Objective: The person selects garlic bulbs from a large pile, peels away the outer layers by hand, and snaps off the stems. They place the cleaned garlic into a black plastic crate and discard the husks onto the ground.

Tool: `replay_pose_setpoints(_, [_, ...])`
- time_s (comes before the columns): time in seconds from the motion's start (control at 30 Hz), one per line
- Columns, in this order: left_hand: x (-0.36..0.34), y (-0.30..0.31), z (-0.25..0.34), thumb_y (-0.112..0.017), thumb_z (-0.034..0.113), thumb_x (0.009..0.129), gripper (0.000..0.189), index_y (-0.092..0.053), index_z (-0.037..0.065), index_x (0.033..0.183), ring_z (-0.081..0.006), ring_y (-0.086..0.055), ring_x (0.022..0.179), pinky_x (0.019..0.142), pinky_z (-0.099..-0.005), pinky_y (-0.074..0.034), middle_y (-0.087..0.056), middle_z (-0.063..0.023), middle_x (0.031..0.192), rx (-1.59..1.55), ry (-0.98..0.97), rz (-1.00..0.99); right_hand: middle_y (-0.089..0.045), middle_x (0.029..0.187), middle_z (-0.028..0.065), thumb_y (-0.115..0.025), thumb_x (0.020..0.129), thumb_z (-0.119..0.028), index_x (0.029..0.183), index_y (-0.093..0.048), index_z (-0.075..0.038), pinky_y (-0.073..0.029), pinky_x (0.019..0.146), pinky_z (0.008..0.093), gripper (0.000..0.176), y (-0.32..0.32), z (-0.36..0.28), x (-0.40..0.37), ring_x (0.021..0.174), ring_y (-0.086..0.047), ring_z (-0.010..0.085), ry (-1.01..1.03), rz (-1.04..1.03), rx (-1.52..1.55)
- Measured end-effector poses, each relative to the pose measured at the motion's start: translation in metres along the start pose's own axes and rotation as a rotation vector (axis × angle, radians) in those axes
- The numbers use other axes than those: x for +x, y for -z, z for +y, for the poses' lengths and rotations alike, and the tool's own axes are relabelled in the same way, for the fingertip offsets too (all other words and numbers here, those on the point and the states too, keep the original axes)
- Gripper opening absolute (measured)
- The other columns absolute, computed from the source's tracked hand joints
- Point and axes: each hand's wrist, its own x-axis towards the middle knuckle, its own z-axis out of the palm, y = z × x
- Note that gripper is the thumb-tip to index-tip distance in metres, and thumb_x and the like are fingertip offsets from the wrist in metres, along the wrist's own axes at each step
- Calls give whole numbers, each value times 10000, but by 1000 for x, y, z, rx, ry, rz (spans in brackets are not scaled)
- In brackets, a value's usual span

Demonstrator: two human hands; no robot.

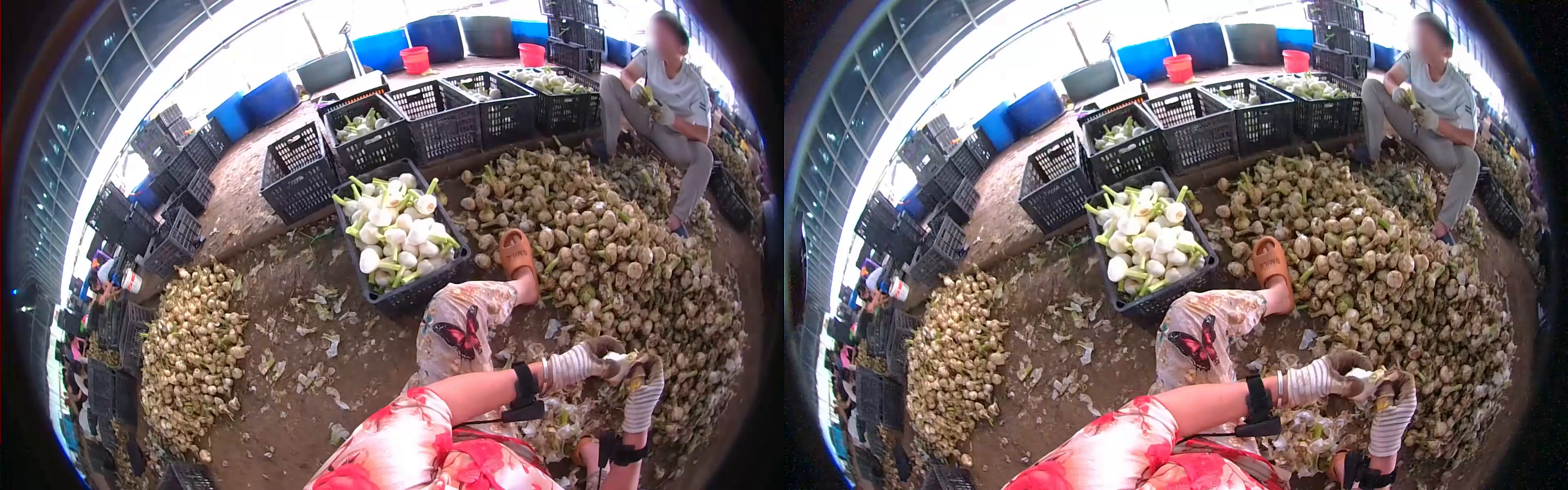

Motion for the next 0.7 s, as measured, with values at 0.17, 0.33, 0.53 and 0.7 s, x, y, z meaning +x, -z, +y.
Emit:
replay_pose_setpoints(0.17, [-23, -15, 24, -670, 220, 753, 530, -452, 36, 1199, -102, -472, 1001, 822, -261, -410, -528, -34, 1088, 18, 42, -141, -579, 777, 54, -488, 748, 36, 888, -556, 5, -451, 648, 243, 158, -16, -35, 14, 682, -518, 127, 182, 47, -352])
replay_pose_setpoints(0.33, [-19, -7, 26, -605, 371, 758, 459, -549, 33, 1062, -213, -593, 811, 633, -328, -508, -595, -83, 938, -162, 166, -104, -565, 836, 12, -557, 813, -97, 968, -547, 7, -423, 624, 224, 187, -23, -64, -2, 730, -489, 74, -202, -45, 389])
replay_pose_setpoints(0.53, [3, -1, 11, -623, 127, 802, 253, -532, 49, 1026, -115, -547, 831, 681, -235, -470, -570, -38, 937, 190, -122, 176, -552, 819, 8, -577, 801, -80, 914, -541, -2, -423, 628, 207, 141, -18, -61, -20, 717, -480, 62, -157, -55, 330])
replay_pose_setpoints(0.7, [16, 14, -12, -643, -4, 749, 175, -587, 12, 914, -102, -532, 815, 725, -226, -441, -533, -17, 928, 626, -393, 204, -568, 776, 26, -528, 804, -30, 906, -538, 14, -435, 602, 226, 112, -18, -61, -25, 674, -488, 70, -58, -71, 149])
